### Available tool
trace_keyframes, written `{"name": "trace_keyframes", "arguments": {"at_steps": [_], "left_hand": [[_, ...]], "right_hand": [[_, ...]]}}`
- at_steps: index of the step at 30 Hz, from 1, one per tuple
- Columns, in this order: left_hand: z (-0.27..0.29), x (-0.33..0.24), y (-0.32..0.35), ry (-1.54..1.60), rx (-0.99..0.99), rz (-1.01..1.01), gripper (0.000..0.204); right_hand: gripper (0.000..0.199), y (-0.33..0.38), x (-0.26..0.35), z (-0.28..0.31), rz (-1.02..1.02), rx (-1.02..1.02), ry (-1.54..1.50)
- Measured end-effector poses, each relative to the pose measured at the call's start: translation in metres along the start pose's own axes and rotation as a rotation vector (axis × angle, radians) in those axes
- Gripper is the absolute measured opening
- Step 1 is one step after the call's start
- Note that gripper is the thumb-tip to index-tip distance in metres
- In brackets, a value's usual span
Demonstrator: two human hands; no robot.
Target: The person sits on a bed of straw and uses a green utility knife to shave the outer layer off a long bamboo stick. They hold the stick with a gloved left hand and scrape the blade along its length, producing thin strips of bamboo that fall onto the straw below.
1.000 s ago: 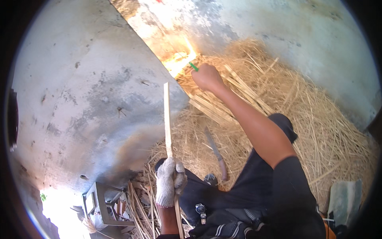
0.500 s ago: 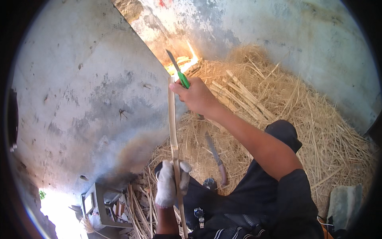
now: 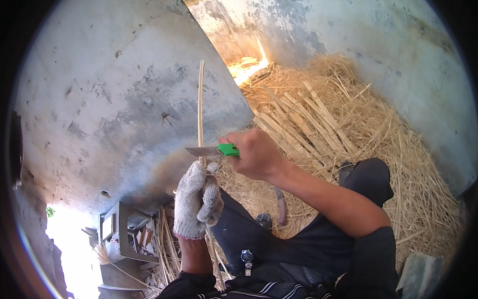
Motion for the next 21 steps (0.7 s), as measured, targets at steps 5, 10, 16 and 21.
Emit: {"name": "trace_keyframes", "arguments": {"at_steps": [5, 10, 16, 21], "left_hand": [[-0.013, 0.009, -0.001, 0.08, 0.05, 0.016, 0.026], [-0.015, 0.012, -0.008, 0.1, 0.06, 0.036, 0.023], [-0.012, 0.014, -0.017, 0.096, 0.013, 0.019, 0.024], [-0.008, 0.019, -0.023, 0.079, -0.039, 0.046, 0.025]], "right_hand": [[0.034, 0.004, 0.003, -0.004, 0.03, 0.009, 0.116], [0.037, 0.0, -0.01, -0.006, -0.02, -0.032, 0.236], [0.042, -0.006, -0.03, -0.018, 0.023, -0.095, 0.271], [0.041, -0.011, -0.044, -0.021, 0.011, -0.099, 0.285]]}}
Point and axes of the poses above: each hand's wrist, its own y-axis away from the middle knuckle, its own z-axis out of the back of the hand, x = y × z, the point moved 6 cm from there along -y, towards the middle knuckle, and after that the axes turned 9 degrees about -y, right-handed, at the moved point
